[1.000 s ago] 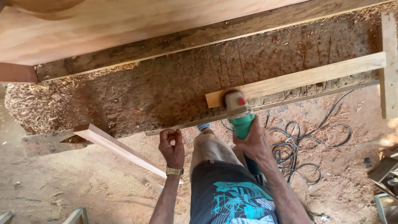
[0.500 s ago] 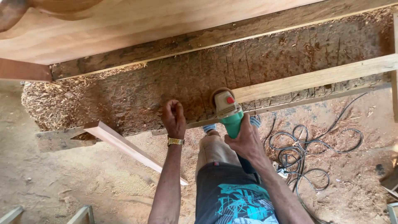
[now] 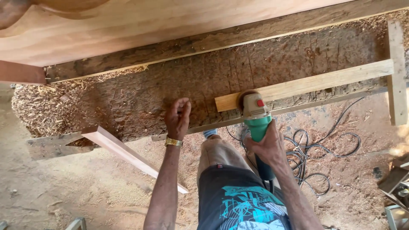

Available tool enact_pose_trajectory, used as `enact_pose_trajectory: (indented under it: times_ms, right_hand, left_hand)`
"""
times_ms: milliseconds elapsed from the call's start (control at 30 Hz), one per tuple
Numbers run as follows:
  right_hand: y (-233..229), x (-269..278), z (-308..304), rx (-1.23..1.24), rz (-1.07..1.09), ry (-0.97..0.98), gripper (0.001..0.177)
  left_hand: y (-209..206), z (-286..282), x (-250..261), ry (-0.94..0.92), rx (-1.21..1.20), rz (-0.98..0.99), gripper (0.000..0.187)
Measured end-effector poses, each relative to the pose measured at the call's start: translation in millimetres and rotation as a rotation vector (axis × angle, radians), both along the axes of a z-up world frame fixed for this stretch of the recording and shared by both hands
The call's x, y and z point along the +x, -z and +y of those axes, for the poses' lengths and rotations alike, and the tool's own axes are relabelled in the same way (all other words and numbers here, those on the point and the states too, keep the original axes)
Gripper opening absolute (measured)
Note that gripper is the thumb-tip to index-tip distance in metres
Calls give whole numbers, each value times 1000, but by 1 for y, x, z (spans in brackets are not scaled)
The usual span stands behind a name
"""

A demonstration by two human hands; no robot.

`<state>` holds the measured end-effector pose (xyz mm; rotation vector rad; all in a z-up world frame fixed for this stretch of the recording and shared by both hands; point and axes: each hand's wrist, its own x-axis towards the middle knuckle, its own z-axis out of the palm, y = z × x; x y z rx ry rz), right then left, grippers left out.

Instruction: Sand a narrow strip of wood using a handheld power sander.

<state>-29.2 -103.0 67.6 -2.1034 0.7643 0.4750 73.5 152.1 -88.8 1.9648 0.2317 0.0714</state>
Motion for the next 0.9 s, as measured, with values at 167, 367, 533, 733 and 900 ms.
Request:
enact_pose_trajectory:
  times_ms: [167, 367, 533, 733, 900]
  right_hand:
    - [10, -3, 17, 32, -6, -105, 63]
    - [13, -1, 29, -23, 96, -232, 64]
    - [19, -10, 10, 39, 33, -146, 62]
    - [0, -7, -11, 22, 37, -19, 61]
    - [2, -7, -41, -63, 66, 44, 67]
  left_hand:
    - [-22, -12, 39, 493, -165, 44, 39]
    - [-49, -29, 61, 639, -244, 238, 64]
    - [-45, -40, 55, 720, -154, 228, 69]
    - [-43, -37, 52, 745, -194, 181, 71]
    - [-20, -43, 39, 693, -10, 23, 43]
